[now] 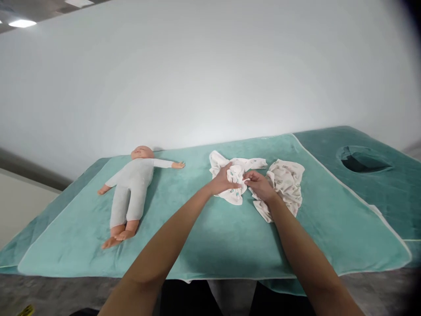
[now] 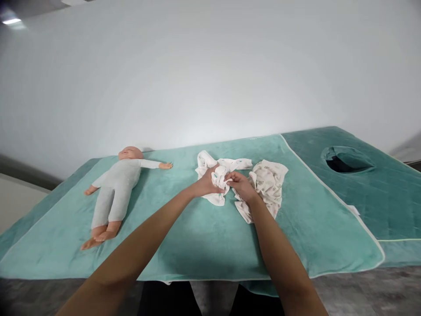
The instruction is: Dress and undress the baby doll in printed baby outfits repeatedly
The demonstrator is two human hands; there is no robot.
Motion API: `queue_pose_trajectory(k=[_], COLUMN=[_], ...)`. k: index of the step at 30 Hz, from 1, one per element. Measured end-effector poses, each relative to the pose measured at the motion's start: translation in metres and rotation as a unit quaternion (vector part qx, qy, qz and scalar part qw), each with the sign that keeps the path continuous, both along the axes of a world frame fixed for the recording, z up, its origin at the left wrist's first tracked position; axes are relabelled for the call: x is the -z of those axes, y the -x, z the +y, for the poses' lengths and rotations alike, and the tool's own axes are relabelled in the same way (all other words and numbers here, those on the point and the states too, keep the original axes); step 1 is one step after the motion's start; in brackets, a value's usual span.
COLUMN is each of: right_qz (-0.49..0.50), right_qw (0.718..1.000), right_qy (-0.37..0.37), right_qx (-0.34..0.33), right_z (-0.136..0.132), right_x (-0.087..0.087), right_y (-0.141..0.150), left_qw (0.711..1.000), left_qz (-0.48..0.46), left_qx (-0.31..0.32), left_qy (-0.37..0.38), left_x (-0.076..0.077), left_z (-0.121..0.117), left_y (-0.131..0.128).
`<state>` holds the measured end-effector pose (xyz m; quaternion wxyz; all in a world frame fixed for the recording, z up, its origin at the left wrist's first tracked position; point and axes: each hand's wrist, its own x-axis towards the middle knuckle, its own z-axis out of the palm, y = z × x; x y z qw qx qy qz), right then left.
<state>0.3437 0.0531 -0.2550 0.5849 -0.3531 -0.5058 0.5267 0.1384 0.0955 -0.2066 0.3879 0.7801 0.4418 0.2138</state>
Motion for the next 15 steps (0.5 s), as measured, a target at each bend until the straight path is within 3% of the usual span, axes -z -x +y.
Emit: queue_pose_trajectory(k=[2,7,11,15], right_qz=[0.021,0.045,0.104,0.119], right_qw=[0.999,0.997,0.993,0.990], right_qy=[0.018,0.032,0.058,0.053], right_qx=[-0.027,-0.058,-0.005,0.046], right_z=[-0.002,-0.004,0.002,0.013], right_x=[-0.002,-0.004,0.002,0.018], right_y=[0.000,0.001,0.000,-0.006], left_qw=[0.996,0.983,0.987,0.951], left_qz=[0.077,0.159,0.035,-0.176], left_qx=[0.020,-0.064,-0.155,-0.254], left_qy=[-0.034,-0.065,-0.040,-0.009], left_x=[-0.003,-0.018,-0.044,-0.095], left_z=[-0.012,-0.031,-0.039,-0.055], left_y=[-0.018,-0.030,-0.023,0.004])
